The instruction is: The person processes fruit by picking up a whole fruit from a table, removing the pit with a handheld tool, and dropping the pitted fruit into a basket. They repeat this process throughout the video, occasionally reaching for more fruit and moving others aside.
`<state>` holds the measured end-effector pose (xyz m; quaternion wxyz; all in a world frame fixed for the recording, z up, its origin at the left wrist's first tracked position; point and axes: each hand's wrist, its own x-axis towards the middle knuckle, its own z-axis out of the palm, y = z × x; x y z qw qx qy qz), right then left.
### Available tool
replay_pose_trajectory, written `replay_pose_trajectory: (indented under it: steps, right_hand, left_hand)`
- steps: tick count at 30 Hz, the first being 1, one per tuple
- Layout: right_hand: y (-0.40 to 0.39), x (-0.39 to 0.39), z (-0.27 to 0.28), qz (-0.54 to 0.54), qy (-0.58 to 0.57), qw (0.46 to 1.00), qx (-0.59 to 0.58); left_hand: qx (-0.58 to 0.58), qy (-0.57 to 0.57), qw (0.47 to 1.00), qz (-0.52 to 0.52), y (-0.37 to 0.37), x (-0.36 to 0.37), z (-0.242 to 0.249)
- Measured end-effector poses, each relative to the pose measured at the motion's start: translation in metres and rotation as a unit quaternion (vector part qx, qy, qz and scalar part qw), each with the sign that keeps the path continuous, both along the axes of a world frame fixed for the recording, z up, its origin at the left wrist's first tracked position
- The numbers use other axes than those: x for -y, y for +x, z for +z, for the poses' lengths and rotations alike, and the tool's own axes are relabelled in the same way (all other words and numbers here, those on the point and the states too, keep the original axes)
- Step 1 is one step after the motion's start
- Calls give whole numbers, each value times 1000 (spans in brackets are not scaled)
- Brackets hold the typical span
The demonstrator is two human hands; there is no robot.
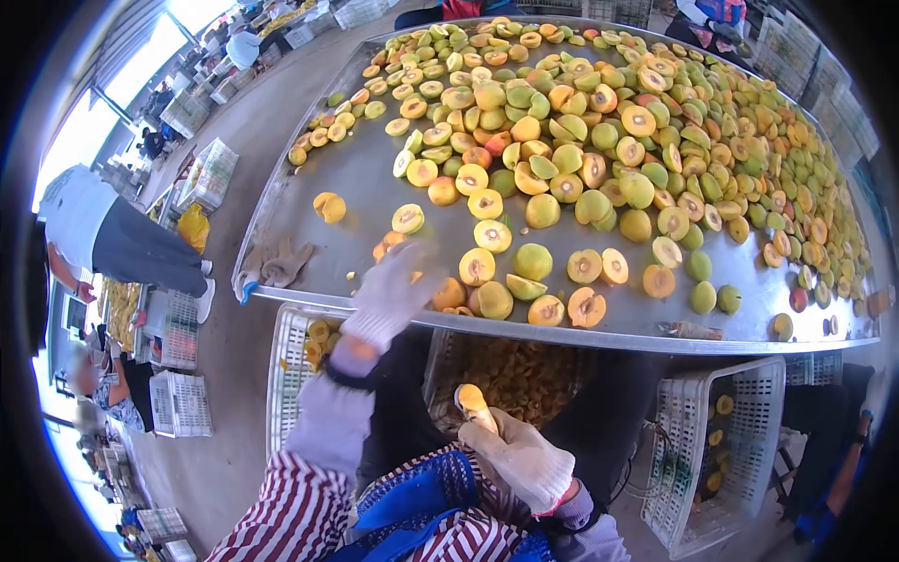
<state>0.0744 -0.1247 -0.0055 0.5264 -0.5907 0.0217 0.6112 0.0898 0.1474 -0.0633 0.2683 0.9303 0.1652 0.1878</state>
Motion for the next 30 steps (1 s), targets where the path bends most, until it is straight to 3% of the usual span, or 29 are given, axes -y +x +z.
replay_pose_trajectory:
  steps: [2, 3, 5, 6, 7, 9, 10, 11, 12, 13, 14, 15, 16, 17, 18, 19, 21, 22, 23, 24, 25, 27, 30]
  right_hand:
    - [3, 1, 1, -23, -4, 1000, 11]
    - [4, 3, 2, -43, -8, 999, 22]
    - [8, 8, 1, -35, -26, 997, 56]
    - [10, 10, 0, -17, -38, 995, 91]
    - [12, 12, -1, -23, -41, 995, 88]
    - [13, 13, -4, -31, -47, 993, 107]
    - [14, 12, -10, -33, -30, 990, 131]
    - [14, 11, -12, -33, -29, 991, 130]
    - [14, 9, -14, -20, -35, 984, 171]
    - [13, 8, -16, -6, -41, 977, 211]
    - [12, 8, -21, -4, -41, 977, 210]
    - [11, 8, -26, 23, -37, 945, 323]
    - [9, 9, -28, 50, -33, 900, 432]
    - [7, 9, -26, 53, -34, 901, 430]
    - [7, 9, -22, 88, -50, 871, 482]
    - [7, 9, -16, 121, -66, 836, 532]
    - [1, 9, -5, 116, -50, 827, 548]
    - [-1, 9, -1, 62, -8, 834, 548]
    - [-5, 9, 3, 9, 33, 839, 543]
    - [-7, 9, 8, -18, 28, 893, 449]
    - [-8, 9, 11, -19, 29, 892, 450]
    - [-10, 8, 14, -56, 46, 952, 297]
    - [-14, 10, 10, -68, 26, 962, 264]
  left_hand:
    - [-68, 86, 993, 45, 46, 8, -30]
    - [-69, 84, 993, 37, 58, 8, -32]
    - [-249, 18, 968, -28, 75, 16, -39]
    - [-225, -11, 974, -38, 75, 16, -30]
    - [-225, -116, 967, -29, 73, 14, -19]
    - [-96, -224, 970, -11, 65, 8, -29]
    - [-98, -223, 970, -10, 57, 4, -31]
    - [-39, -436, 899, -3, 49, 4, -19]
    - [20, -626, 780, 5, 39, 9, -7]
    - [19, -626, 780, 7, 25, 18, 5]
    - [79, -651, 749, -93, 8, 29, 19]
    - [140, -666, 708, -191, -6, 39, 28]
    - [118, -545, 797, -231, -17, 48, 31]
    - [92, -411, 867, -264, -26, 55, 35]
    - [11, -189, 928, -321, -27, 57, 58]
    - [-39, -84, 967, -238, -34, 72, 72]
    - [-31, -147, 984, -100, -35, 74, 58]
    - [-27, -145, 984, -99, -36, 73, 48]
    - [13, -431, 900, -62, -39, 73, 38]
    - [50, -678, 733, -21, -44, 75, 32]
    - [51, -677, 734, -22, -50, 77, 29]
    - [64, -714, 693, -76, -58, 85, 32]
    - [76, -724, 683, -62, -64, 101, 41]
